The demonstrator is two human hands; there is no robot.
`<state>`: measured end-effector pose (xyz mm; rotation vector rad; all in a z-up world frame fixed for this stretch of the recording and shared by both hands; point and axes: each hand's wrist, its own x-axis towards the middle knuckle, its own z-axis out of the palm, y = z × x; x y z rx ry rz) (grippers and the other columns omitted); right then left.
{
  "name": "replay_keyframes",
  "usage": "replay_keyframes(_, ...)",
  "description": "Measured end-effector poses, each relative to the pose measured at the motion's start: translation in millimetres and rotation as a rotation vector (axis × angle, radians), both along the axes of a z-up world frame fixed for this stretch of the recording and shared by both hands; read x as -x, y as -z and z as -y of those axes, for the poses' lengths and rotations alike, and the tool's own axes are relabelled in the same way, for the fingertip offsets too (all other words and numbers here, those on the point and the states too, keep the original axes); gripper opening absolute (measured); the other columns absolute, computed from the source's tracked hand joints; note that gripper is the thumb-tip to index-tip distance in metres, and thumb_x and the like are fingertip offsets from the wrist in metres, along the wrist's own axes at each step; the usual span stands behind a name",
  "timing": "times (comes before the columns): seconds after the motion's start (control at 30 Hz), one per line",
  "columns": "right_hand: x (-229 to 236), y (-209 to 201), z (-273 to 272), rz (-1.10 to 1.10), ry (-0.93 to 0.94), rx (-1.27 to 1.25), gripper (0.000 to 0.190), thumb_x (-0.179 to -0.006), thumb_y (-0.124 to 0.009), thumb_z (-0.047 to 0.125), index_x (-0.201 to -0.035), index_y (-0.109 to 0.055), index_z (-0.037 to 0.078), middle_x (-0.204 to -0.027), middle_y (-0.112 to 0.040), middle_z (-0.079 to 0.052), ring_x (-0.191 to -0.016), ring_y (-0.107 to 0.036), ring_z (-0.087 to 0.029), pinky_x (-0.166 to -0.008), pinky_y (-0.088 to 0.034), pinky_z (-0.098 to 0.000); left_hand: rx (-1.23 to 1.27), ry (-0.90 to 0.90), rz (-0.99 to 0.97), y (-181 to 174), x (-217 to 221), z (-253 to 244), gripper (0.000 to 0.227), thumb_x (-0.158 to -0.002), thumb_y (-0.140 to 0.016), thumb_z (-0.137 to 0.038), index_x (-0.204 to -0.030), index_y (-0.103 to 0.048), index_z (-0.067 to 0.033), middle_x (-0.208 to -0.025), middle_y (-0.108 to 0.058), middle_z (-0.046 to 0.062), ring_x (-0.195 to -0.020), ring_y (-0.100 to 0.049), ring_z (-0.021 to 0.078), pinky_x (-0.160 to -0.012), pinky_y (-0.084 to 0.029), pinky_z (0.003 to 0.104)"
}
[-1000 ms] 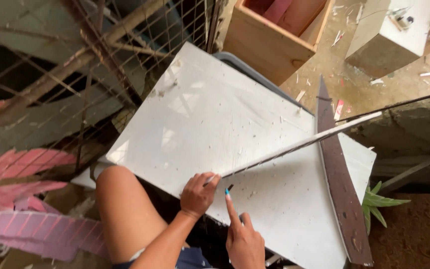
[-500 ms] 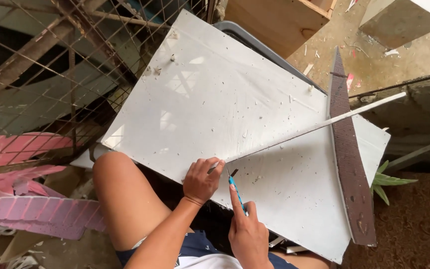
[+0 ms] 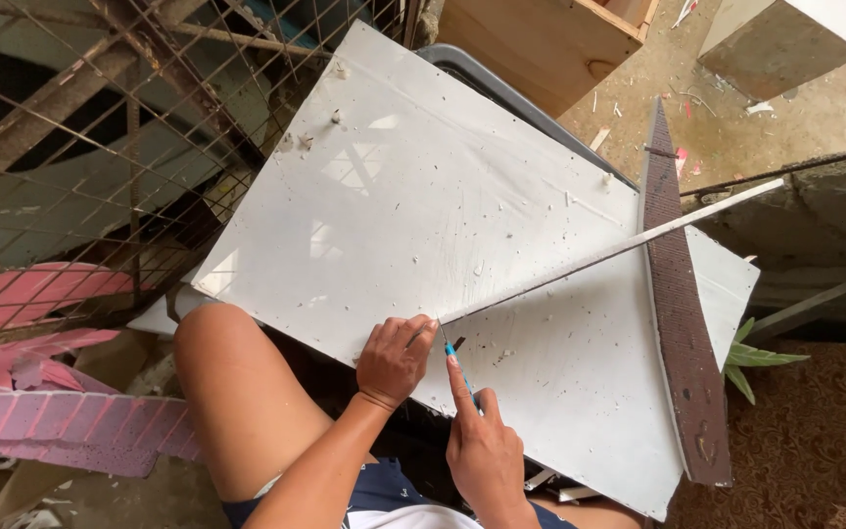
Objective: Cutting a white foam board using a utility knife by making multiple scoring passes.
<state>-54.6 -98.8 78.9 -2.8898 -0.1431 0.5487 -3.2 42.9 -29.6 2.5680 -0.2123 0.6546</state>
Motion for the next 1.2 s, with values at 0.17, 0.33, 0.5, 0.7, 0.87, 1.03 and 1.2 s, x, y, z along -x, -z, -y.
replay_keyframes(0.17,12,-7,6,0.107,0.015,-0.148,0.076,-0.087,-0.056,0.000,-0.156,-0.039,0.027,-0.078,-0.056,-0.002,-0.040,-0.046,-0.014,-0.037,-0.041,-0.0321,0.045,-0.054,0.011,-5,-2,2,0.020,-0.088,-0.074,-0.010,-0.097,-0.058,-0.0156,-0.111,-0.067,-0.011,-0.081,-0.058,0.0118,-0.077,-0.052,0.028)
replay_keyframes(0.33,16,-3,10,0.120,0.014,-0.155,0.073,-0.088,-0.056,0.001,-0.155,-0.041,0.026,-0.078,-0.054,-0.001,-0.040,-0.045,-0.012,-0.037,-0.042,-0.0315,0.048,-0.049,0.004,-7,-2,2,0.018,-0.089,-0.074,-0.011,-0.099,-0.059,-0.0157,-0.113,-0.066,-0.011,-0.081,-0.058,0.0117,-0.079,-0.053,0.028)
replay_keyframes(0.5,11,-4,6,0.078,-0.022,-0.136,0.077,-0.087,-0.057,0.000,-0.156,-0.038,0.029,-0.079,-0.054,-0.003,-0.041,-0.049,-0.015,-0.039,-0.044,-0.0338,0.020,-0.044,0.025,-8,-2,1,0.016,-0.090,-0.072,-0.010,-0.099,-0.060,-0.0157,-0.111,-0.067,-0.009,-0.078,-0.057,0.0123,-0.073,-0.052,0.028)
replay_keyframes(0.7,11,-3,5,0.061,-0.029,-0.093,0.079,-0.087,-0.057,0.002,-0.157,-0.036,0.030,-0.080,-0.054,-0.003,-0.040,-0.049,-0.016,-0.037,-0.043,-0.0349,0.006,-0.037,0.031,-6,-2,0,0.019,-0.089,-0.072,-0.009,-0.100,-0.058,-0.0164,-0.111,-0.067,-0.008,-0.077,-0.056,0.0125,-0.073,-0.052,0.028)
replay_keyframes(0.87,7,1,3,0.065,-0.036,-0.037,0.078,-0.087,-0.057,0.003,-0.157,-0.036,0.029,-0.077,-0.053,-0.004,-0.037,-0.044,-0.014,-0.032,-0.039,-0.0334,0.024,-0.019,0.024,-1,-1,0,0.019,-0.088,-0.072,-0.008,-0.100,-0.061,-0.0184,-0.111,-0.066,-0.010,-0.077,-0.055,0.0124,-0.071,-0.050,0.028)
replay_keyframes(1.03,5,-1,0,0.104,-0.047,-0.032,0.079,-0.086,-0.060,0.002,-0.156,-0.038,0.029,-0.076,-0.053,-0.005,-0.034,-0.044,-0.015,-0.031,-0.039,-0.0353,0.015,-0.007,0.016,3,-1,1,0.018,-0.088,-0.071,-0.009,-0.103,-0.064,-0.0173,-0.112,-0.067,-0.007,-0.080,-0.057,0.0131,-0.074,-0.051,0.028)
replay_keyframes(1.2,4,-25,0,0.185,0.049,-0.287,0.072,-0.087,-0.058,0.000,-0.154,-0.043,0.020,-0.070,-0.064,-0.002,-0.046,-0.050,-0.013,-0.042,-0.040,-0.0298,-0.012,-0.014,0.013,3,0,0,0.030,-0.084,-0.074,-0.006,-0.107,-0.059,-0.0180,-0.113,-0.063,-0.009,-0.080,-0.055,0.0133,-0.075,-0.051,0.028)
